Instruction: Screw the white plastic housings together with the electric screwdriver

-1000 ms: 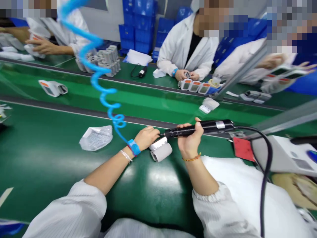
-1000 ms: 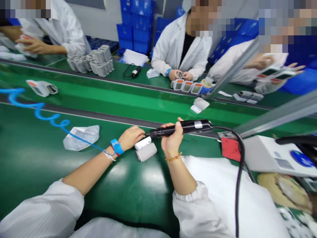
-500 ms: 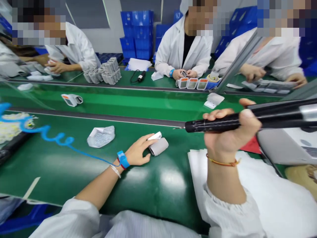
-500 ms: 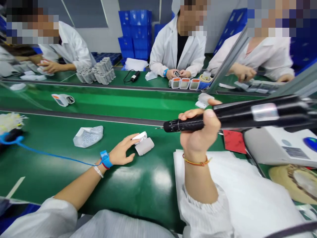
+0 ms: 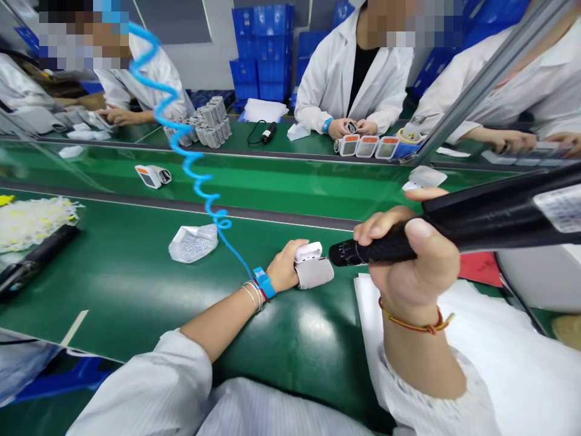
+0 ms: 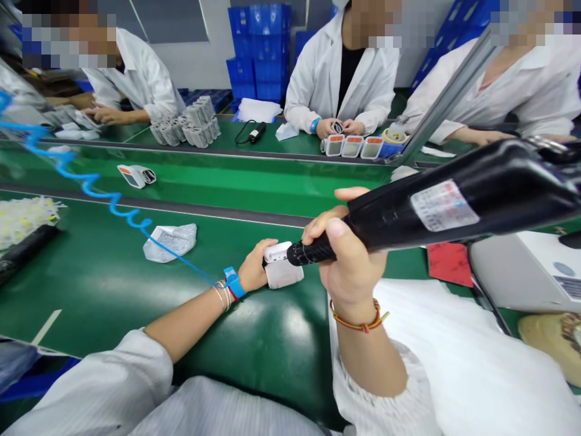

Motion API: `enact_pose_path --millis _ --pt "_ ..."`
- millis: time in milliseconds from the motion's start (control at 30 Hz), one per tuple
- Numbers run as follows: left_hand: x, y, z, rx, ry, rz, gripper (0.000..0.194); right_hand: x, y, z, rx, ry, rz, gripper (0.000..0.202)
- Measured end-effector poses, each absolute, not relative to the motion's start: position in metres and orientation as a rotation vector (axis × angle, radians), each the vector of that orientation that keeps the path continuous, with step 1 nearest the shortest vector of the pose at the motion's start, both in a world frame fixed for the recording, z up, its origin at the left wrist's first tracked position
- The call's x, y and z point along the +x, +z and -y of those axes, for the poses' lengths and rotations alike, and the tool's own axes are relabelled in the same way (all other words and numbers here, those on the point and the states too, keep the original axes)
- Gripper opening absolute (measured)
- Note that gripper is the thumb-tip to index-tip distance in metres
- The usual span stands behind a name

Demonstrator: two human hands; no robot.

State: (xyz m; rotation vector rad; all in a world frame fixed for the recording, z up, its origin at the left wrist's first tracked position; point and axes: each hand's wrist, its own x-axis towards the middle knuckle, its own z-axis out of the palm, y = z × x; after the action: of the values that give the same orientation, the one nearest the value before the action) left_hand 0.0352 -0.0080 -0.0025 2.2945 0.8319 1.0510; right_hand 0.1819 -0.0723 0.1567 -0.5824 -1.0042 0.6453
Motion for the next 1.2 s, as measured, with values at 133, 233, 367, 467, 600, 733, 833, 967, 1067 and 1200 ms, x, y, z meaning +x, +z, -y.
enact_pose_path --millis 133,233,367,467,600,733,833,967,1067,1200 --pt "0.026 0.005 0.013 2.379 0.948 -0.672 0.052 0.178 0.150 0.069 -0.610 0.667 1.036 0.024" --pt "0.021 0.008 0.012 2.430 0.887 -0.620 0.047 0.175 0.144 0.066 -0.664 0.680 1.058 0.024" --pt "0.019 0.013 0.011 2.443 0.850 -0.609 0.046 0.170 0.137 0.063 -0.712 0.715 1.092 0.024" --pt "0.020 0.017 0.012 2.448 0.837 -0.591 0.044 0.169 0.132 0.061 -0.732 0.742 1.118 0.025" --pt "0.021 0.021 0.014 2.454 0.769 -0.611 0.043 0.170 0.126 0.059 -0.752 0.763 1.122 0.027" --pt "0.022 0.023 0.013 2.460 0.733 -0.605 0.044 0.171 0.124 0.058 -0.738 0.769 1.128 0.028" --pt "0.021 0.023 0.012 2.469 0.749 -0.589 0.044 0.170 0.124 0.058 -0.735 0.778 1.122 0.028" --pt "0.021 0.024 0.013 2.489 0.746 -0.591 0.039 0.169 0.124 0.058 -0.749 0.802 1.104 0.028" --pt "0.022 0.025 0.014 2.500 0.736 -0.592 0.040 0.169 0.124 0.056 -0.774 0.799 1.088 0.028" --pt "0.022 0.024 0.013 2.509 0.746 -0.584 0.040 0.171 0.125 0.053 -0.781 0.784 1.049 0.025"
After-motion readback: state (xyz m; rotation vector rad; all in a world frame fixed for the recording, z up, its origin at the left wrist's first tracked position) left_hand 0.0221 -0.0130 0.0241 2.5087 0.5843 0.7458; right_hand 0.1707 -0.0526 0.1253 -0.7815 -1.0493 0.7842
